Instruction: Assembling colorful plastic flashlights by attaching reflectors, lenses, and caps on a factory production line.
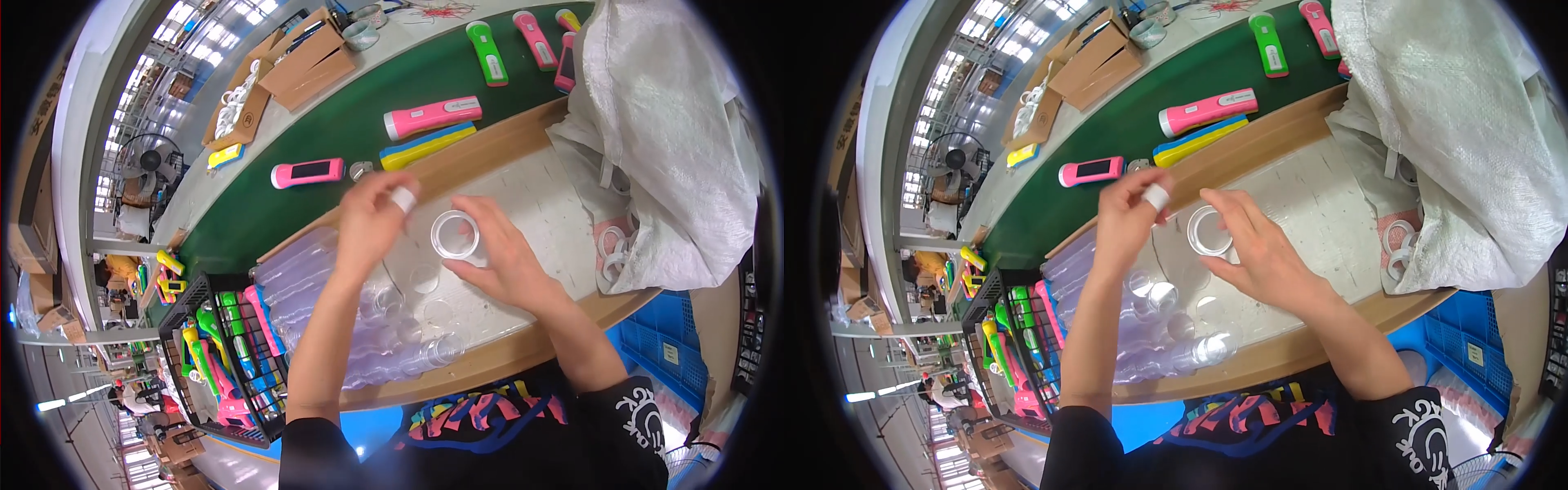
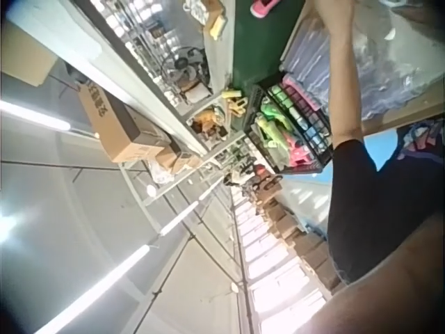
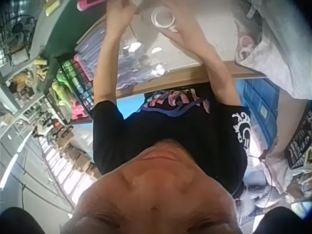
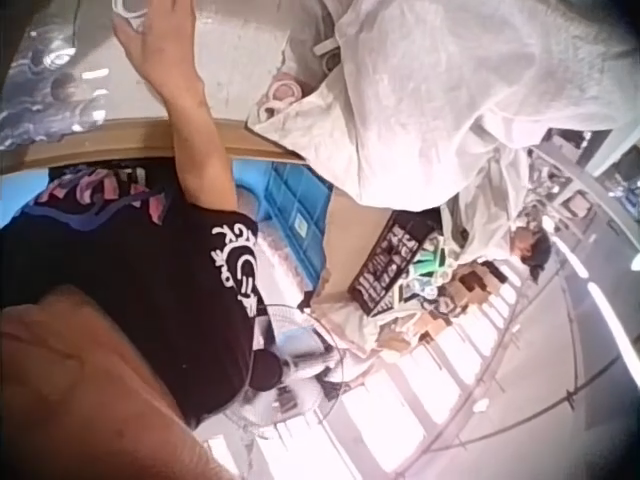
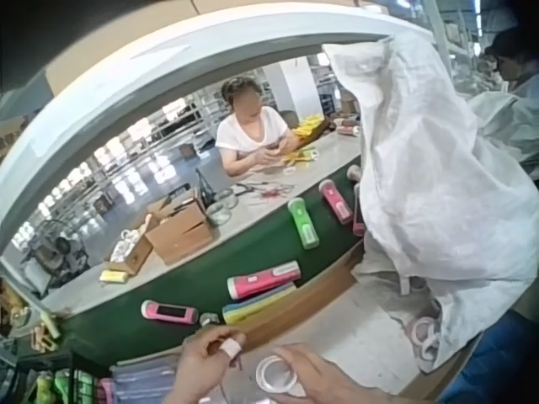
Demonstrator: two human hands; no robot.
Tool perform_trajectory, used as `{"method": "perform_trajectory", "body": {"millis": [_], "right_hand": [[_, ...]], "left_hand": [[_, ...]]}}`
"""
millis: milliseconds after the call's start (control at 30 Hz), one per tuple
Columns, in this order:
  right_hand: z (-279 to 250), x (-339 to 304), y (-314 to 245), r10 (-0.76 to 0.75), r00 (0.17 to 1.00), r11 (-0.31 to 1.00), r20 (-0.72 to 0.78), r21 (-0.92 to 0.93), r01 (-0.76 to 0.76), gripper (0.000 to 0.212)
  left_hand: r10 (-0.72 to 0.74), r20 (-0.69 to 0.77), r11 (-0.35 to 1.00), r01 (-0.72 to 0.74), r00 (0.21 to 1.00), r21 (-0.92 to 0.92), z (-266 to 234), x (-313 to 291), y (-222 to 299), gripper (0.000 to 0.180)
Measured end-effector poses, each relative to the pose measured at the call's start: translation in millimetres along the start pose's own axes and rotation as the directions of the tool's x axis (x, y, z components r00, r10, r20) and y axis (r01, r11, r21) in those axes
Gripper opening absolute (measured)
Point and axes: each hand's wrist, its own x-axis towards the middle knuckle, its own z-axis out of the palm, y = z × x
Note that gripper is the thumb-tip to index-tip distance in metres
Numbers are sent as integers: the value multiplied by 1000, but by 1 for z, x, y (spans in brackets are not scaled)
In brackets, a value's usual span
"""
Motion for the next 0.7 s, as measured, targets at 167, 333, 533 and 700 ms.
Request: {"method": "perform_trajectory", "body": {"millis": [167,333,533,700], "right_hand": [[-6,1,0,47,998,995,-34,89,-44,68],[-5,2,-2,107,994,974,-32,205,-98,69],[-9,0,2,249,968,927,-22,295,-231,65],[-9,0,-6,266,964,913,-23,328,-244,64]], "left_hand": [[459,148,637,-440,876,633,20,100,-28,40],[157,294,516,-332,943,790,40,166,-40,53],[119,379,526,-382,918,760,29,152,-25,38],[55,502,651,-412,863,637,16,131,-33,36]]}}
